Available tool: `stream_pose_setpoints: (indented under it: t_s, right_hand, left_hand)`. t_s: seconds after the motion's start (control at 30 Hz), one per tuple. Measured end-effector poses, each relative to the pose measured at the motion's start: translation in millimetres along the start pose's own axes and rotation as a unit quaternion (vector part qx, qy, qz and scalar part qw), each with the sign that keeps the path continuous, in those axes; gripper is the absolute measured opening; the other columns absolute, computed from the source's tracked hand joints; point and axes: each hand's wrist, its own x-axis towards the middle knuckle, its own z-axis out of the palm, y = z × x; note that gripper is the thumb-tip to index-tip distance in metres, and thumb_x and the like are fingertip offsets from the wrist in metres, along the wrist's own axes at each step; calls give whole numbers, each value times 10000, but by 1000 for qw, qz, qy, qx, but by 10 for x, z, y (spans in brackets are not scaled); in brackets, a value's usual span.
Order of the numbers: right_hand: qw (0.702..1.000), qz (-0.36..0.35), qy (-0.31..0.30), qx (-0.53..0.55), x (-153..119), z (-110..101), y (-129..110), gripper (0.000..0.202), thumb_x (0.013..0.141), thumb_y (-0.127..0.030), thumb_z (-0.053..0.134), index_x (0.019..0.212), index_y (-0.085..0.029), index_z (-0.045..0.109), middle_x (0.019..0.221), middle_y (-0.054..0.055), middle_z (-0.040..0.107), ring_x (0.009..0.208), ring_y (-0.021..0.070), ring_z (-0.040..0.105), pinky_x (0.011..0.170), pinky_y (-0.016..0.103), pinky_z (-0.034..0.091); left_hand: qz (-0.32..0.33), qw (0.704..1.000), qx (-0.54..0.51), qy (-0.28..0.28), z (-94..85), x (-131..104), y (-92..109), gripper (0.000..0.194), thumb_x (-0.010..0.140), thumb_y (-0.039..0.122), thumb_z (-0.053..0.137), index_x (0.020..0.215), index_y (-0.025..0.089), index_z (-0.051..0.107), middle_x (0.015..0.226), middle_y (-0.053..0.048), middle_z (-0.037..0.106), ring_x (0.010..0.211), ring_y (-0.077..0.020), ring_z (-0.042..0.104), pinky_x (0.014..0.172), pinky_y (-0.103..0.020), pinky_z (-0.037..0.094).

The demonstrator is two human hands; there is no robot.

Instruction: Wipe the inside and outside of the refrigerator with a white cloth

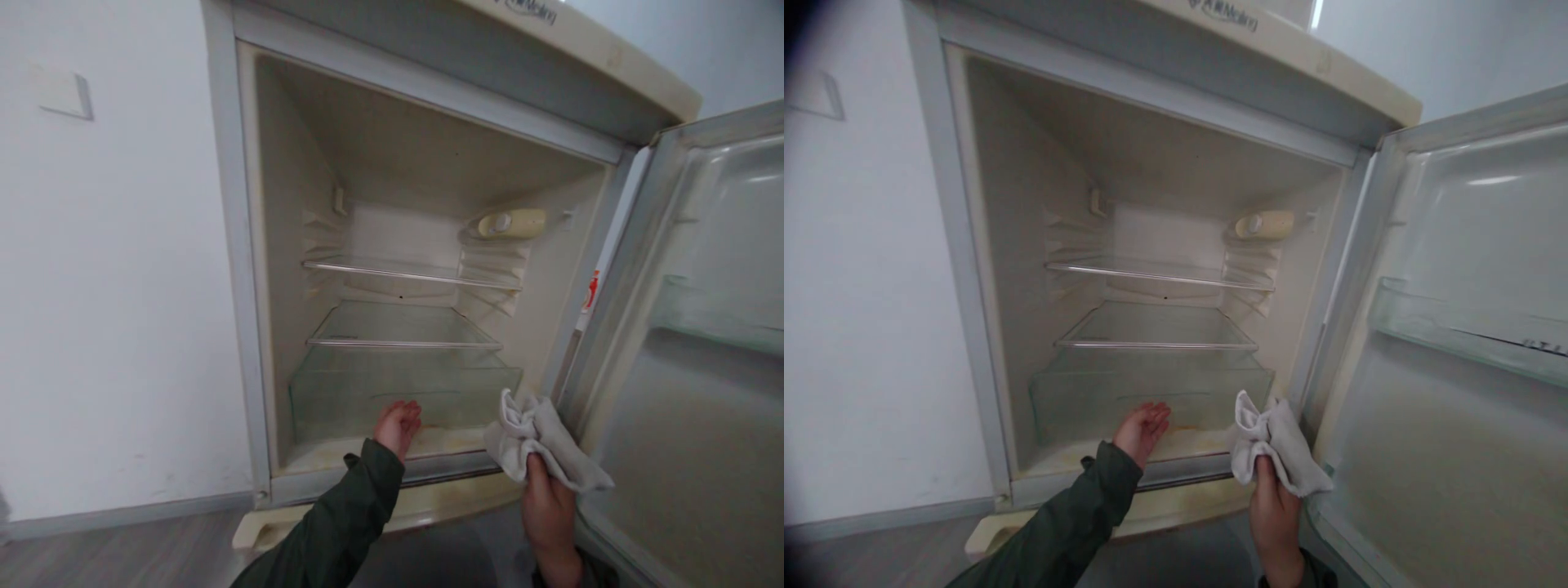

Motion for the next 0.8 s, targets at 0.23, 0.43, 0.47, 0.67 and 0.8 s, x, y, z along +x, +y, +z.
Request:
stream_pose_setpoints:
  t_s: [0.23,0.43,0.47,0.67,0.8]
  right_hand:
    - [996,-62,-33,-50,424,113,-239,596,773,-679,490,903,-149,731,1073,190,709,1176,340,594,1125,492,354]
    - [962,-147,-195,-123,703,261,-682,469,826,-502,472,1010,-156,730,1059,140,720,1055,288,645,989,424,460]
    - [946,-158,-241,-149,729,296,-796,429,840,-449,460,993,-157,734,1030,130,727,1014,273,656,948,394,475]
    - [757,-228,-505,-346,653,865,-1675,311,917,-285,490,832,-127,744,873,117,731,765,200,647,707,279,452]
    - [613,-243,-711,-245,351,1629,-2037,179,855,-82,560,776,-103,718,794,37,720,647,113,575,604,202,423]
  left_hand:
    - [-15,1000,16,10,-146,-520,-206,218,828,-64,467,907,134,514,939,-80,696,796,-97,668,717,-227,519]
    - [19,885,446,-130,-485,-845,-26,213,847,145,593,1046,191,652,1091,-80,714,958,-219,673,833,-370,521]
    - [86,818,542,-173,-544,-914,57,202,833,183,608,1011,208,700,1029,-73,729,964,-247,672,890,-411,511]
    - [643,430,617,-145,-598,-1028,653,317,895,244,503,1169,220,662,1161,-52,700,1050,-248,653,935,-408,506]
    - [718,294,631,17,-636,-745,869,316,920,323,487,1076,76,608,1034,-171,690,903,-300,644,774,-419,494]
